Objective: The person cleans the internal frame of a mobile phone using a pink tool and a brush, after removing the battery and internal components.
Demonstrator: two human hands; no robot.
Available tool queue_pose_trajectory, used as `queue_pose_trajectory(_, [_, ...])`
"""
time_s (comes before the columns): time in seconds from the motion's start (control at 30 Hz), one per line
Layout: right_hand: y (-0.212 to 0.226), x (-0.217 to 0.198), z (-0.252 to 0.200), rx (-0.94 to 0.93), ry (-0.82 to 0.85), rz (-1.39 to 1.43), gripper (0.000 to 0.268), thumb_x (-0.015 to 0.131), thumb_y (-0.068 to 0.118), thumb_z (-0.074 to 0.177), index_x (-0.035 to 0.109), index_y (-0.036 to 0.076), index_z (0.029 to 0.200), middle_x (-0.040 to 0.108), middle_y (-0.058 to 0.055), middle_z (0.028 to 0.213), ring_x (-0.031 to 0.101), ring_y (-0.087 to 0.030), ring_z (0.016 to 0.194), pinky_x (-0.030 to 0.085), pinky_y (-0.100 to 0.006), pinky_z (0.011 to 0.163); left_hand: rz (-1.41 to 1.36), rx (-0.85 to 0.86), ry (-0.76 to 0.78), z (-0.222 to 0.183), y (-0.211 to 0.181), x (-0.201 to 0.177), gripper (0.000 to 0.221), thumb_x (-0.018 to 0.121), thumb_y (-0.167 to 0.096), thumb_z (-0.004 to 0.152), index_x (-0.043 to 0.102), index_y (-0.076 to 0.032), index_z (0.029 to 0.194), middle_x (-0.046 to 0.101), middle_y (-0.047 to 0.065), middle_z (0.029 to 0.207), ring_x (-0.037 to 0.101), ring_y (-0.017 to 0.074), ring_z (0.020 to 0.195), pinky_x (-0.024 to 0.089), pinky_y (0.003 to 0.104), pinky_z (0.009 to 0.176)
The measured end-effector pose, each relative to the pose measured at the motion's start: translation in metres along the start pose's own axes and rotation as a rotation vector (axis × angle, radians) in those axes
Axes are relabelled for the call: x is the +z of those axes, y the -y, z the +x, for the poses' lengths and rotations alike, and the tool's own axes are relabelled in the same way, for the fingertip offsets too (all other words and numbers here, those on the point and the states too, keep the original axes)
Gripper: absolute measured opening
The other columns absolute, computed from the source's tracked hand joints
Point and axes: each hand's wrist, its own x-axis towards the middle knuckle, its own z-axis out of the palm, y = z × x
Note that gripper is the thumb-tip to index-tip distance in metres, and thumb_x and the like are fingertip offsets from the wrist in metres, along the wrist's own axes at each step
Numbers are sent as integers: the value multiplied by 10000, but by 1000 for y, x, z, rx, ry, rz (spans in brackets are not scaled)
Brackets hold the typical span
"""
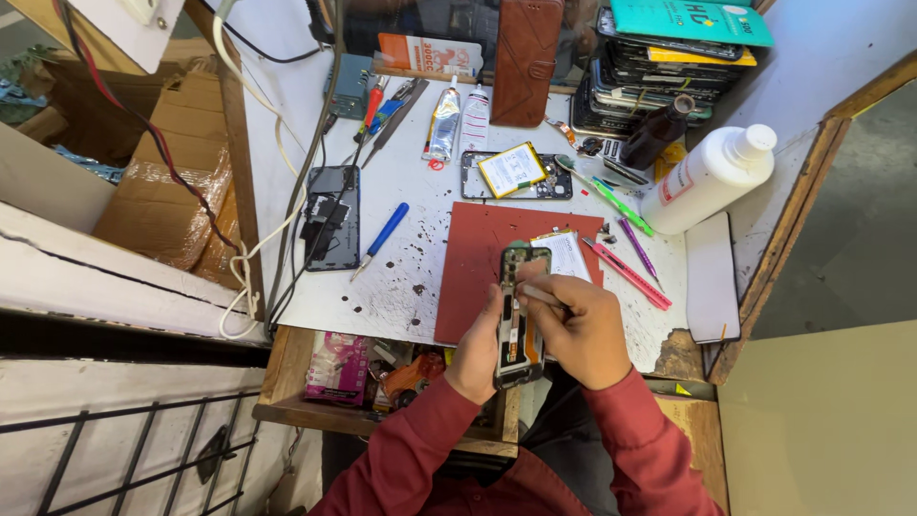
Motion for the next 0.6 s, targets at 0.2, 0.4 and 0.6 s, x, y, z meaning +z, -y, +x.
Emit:
queue_pose_trajectory(0.2, [10, -13, 5, 126, 146, -263, 202, 682, 11, 837, 778, 90, 996, 740, -60, 820, 709, -175, 593, 542, -312, 560, 124, -32, 116, -5, 5, -6, 655, 295, -591, 1137, 581, -33, 1327, 679, 90, 1073, 691, 179, 929, 564, 318, 843])
queue_pose_trajectory(0.4, [11, -12, -4, 49, 82, -375, 248, 684, 20, 806, 787, 109, 1014, 705, -60, 765, 700, -207, 623, 528, -325, 574, 124, -89, 83, -7, 4, -3, 681, 296, -619, 1093, 578, -47, 1334, 678, 73, 1072, 695, 181, 891, 575, 318, 798])
queue_pose_trajectory(0.6, [13, -19, 2, 266, 211, -307, 148, 714, 92, 844, 736, 99, 991, 733, -79, 719, 718, -219, 587, 529, -325, 558, 253, -136, 71, -8, 4, -8, 726, 312, -664, 1070, 553, -50, 1375, 682, 88, 1074, 706, 180, 842, 590, 302, 731])
